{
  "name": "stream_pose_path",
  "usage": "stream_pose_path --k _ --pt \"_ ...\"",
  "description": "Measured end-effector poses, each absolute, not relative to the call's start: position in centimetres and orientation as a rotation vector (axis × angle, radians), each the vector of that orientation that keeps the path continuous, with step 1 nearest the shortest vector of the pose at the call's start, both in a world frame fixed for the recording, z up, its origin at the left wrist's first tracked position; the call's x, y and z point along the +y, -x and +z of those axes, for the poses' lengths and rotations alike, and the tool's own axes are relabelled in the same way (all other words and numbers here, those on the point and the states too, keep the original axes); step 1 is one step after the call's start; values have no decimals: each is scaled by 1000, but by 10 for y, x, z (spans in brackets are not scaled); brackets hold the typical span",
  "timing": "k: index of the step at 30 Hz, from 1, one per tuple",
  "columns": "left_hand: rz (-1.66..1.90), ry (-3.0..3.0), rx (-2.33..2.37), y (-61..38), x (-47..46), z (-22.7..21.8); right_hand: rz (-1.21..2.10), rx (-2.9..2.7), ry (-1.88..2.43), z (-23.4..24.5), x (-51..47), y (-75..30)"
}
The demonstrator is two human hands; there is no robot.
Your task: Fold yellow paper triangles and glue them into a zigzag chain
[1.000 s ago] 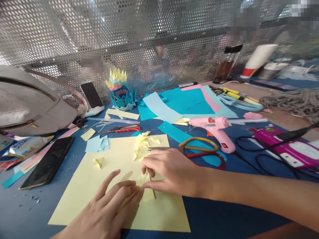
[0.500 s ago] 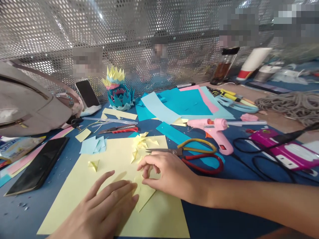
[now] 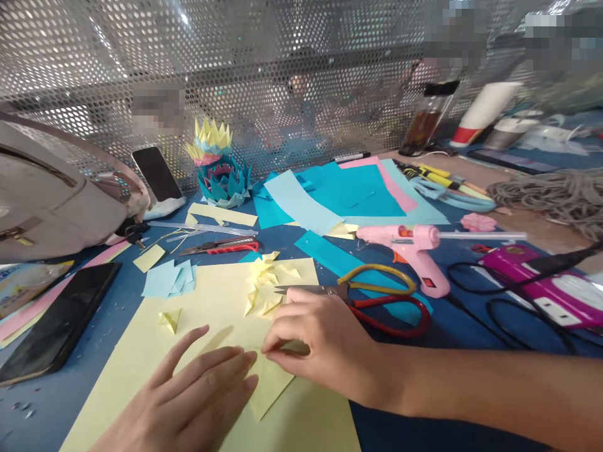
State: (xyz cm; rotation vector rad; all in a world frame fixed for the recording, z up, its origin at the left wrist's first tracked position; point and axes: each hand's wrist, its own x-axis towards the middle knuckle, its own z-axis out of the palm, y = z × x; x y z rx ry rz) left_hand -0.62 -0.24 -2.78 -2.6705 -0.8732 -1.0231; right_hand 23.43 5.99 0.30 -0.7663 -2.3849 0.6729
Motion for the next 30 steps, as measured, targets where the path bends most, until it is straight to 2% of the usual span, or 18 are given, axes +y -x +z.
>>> stream_pose_path --k 5,10,17,21,26,30 --pt "-916 2727 -869 12 -3 -23 326 -2483 537 6 58 -236" --pt "-736 2809 -878 16 -3 -8 195 -2502 453 8 57 -236" --pt "-847 2760 -871 12 -2 -16 -30 -2567 365 10 61 -237" --pt "-1020 2682 -895 8 -1 -26 -38 -2622 360 11 63 -239" --pt "-942 2723 -850 12 -1 -26 32 -2693 249 18 67 -239" --pt "-802 2792 -808 17 1 -22 223 -2804 169 27 73 -239"
